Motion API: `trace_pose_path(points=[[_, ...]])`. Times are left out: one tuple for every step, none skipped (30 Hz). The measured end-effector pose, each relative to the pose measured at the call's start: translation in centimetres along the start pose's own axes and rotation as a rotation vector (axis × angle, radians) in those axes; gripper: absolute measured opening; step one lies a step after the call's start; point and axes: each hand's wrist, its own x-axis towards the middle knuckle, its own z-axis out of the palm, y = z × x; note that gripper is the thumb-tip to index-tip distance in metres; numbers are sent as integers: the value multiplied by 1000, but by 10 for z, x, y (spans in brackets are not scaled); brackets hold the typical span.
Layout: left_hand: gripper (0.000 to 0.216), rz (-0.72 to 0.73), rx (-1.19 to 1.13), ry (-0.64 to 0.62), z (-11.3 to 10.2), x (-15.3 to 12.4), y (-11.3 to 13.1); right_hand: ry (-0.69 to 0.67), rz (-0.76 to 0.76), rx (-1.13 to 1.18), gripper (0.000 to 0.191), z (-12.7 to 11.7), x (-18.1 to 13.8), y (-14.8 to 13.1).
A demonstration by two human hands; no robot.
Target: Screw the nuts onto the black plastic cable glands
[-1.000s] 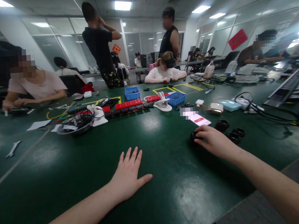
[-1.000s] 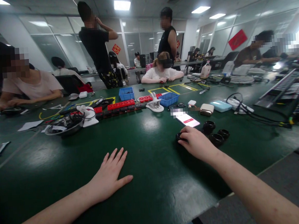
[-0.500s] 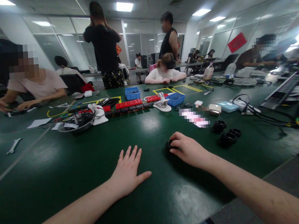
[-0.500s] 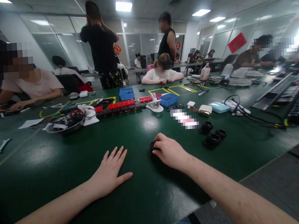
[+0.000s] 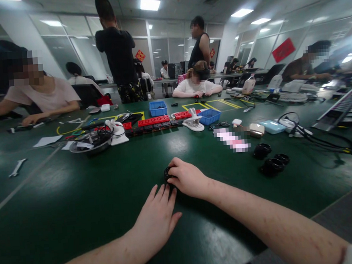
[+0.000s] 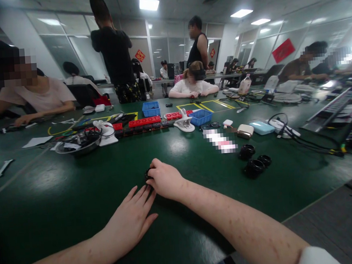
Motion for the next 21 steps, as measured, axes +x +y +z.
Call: trace_pose_path(points=[[51,-3,-1,-6,-1,0,0,2,-4,2,18,2,4,-1],[50,-1,1,-12,-1,0,1,4,-7,4,18,5,9,-2],[49,4,8,-17,-1,0,1,7,-11,8,18,7,13,-2],[47,13,16,-21,-1,-1,2,9,-14,12,18,9,17,-3],[46,24,24,-24,-1,-1,3,12,-16,17,18,12,22,-3],[45,38,30,-28,0,-2,3,16,-18,22,18,14,25,-3],[44,48,34,-29,0,-2,3,21,-19,28,18,16,29,-3],[44,51,35,-26,1,-2,3,26,-20,34,18,17,33,-3],[44,50,33,-19,1,-2,3,31,-20,40,19,19,36,-2],[44,48,26,-10,1,-2,3,36,-21,48,19,21,39,-2],[44,45,18,-2,1,-2,2,41,-24,56,20,22,42,-1],[43,45,7,3,0,-2,2,45,-27,65,20,23,45,1],[43,47,-5,3,-1,-2,1,50,-31,74,21,24,48,2],[43,54,-18,-2,-2,-1,0,54,-34,82,22,26,51,4],[44,62,-32,-7,-3,-1,-1,59,-37,89,23,27,53,5],[44,67,-49,-7,-4,0,-2,65,-39,95,23,28,56,7],[45,69,-68,0,-4,1,-3,72,-42,101,23,30,59,8],[47,70,-90,10,-5,1,-5,80,-45,106,23,32,62,10],[47,70,-112,22,-5,2,-7,89,-46,110,23,34,66,11],[48,70,-131,30,-6,3,-8,100,-47,114,23,37,69,13],[49,71,-146,33,-6,4,-10,114,-44,117,22,40,73,14]])
